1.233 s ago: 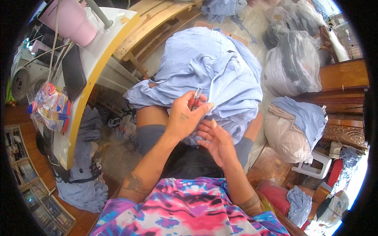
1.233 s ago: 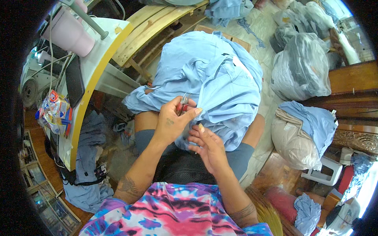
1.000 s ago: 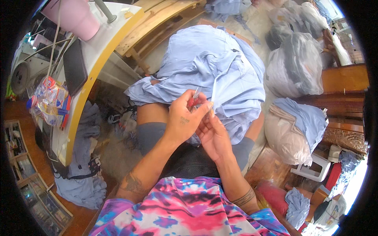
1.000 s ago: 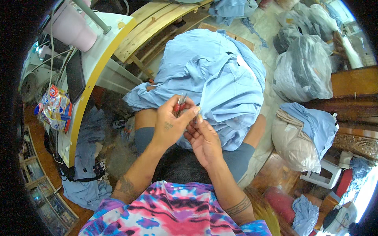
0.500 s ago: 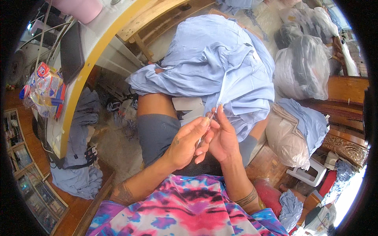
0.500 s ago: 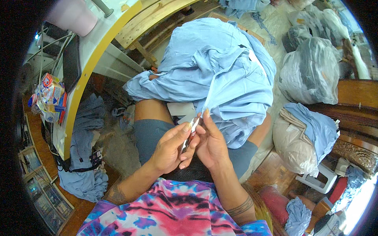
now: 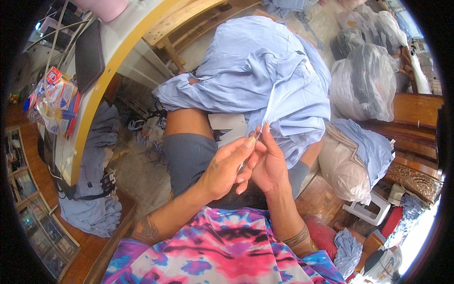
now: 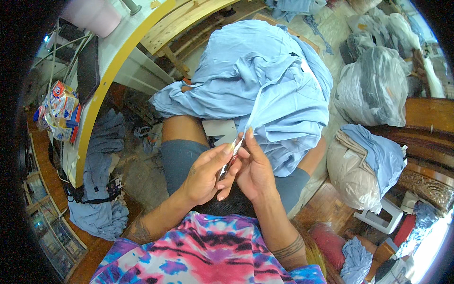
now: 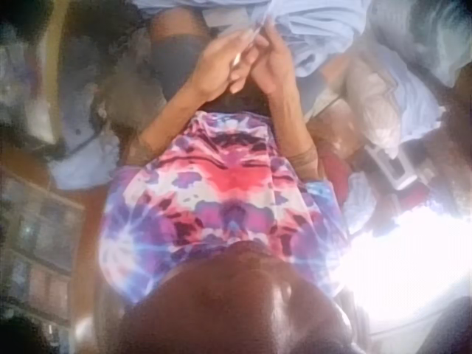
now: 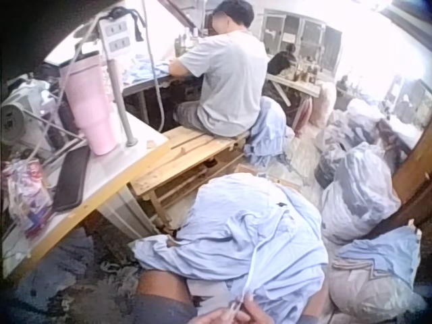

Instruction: The person uses thread nippers to trim loose threads from the collar and seams of a blue button-down shirt.

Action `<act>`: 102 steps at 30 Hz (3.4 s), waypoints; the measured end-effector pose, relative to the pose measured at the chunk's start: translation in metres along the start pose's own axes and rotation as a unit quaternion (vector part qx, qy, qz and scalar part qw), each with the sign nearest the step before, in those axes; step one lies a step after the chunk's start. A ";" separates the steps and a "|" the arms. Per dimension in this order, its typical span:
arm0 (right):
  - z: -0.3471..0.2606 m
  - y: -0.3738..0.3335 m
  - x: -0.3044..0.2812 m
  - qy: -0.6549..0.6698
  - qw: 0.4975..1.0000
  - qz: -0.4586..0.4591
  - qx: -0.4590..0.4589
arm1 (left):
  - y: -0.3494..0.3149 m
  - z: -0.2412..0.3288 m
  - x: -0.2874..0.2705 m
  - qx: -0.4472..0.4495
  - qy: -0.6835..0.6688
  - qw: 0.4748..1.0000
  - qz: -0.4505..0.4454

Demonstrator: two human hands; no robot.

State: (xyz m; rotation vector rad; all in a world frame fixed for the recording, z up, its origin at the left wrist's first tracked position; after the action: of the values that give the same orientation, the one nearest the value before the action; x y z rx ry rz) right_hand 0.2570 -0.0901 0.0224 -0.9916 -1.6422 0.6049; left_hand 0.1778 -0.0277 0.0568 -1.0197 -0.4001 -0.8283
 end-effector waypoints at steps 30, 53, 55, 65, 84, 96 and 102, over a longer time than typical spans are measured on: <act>-0.009 0.007 -0.011 -0.228 0.919 0.056 -0.315 | 0.003 -0.006 -0.002 -0.035 -0.175 0.982 0.057; -0.009 0.007 -0.020 -0.120 0.958 -0.022 -0.260 | -0.003 -0.023 0.000 -0.062 -0.152 0.985 0.062; -0.009 0.007 -0.021 -0.126 0.957 -0.022 -0.260 | -0.004 -0.022 -0.001 -0.060 -0.152 0.985 0.063; -0.010 0.006 -0.021 -0.150 0.953 -0.005 -0.264 | -0.004 -0.024 -0.003 -0.063 -0.129 0.987 0.078; -0.010 0.003 -0.019 -0.222 0.931 0.036 -0.287 | -0.006 -0.010 -0.008 0.080 0.037 0.989 0.119; -0.011 0.005 -0.017 -0.239 0.910 0.050 -0.335 | -0.013 0.003 -0.007 0.179 0.269 0.936 0.144; -0.012 0.005 -0.018 -0.241 0.906 0.045 -0.344 | -0.016 0.008 -0.006 0.271 0.361 0.877 0.163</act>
State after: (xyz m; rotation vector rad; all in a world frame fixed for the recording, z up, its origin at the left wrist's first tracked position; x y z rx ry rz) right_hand 0.2713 -0.1039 0.0130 -1.5131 -2.3449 0.3350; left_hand 0.1625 -0.0223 0.0658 -0.1945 0.1845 -0.6725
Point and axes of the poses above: each hand's wrist, its own y-axis towards the middle knuckle, its own x-axis out of the palm, z = x × y, the point moved 6 cm from there along y, towards the middle knuckle, and after that the axes turned 11 degrees about z, right-handed, at the moved point
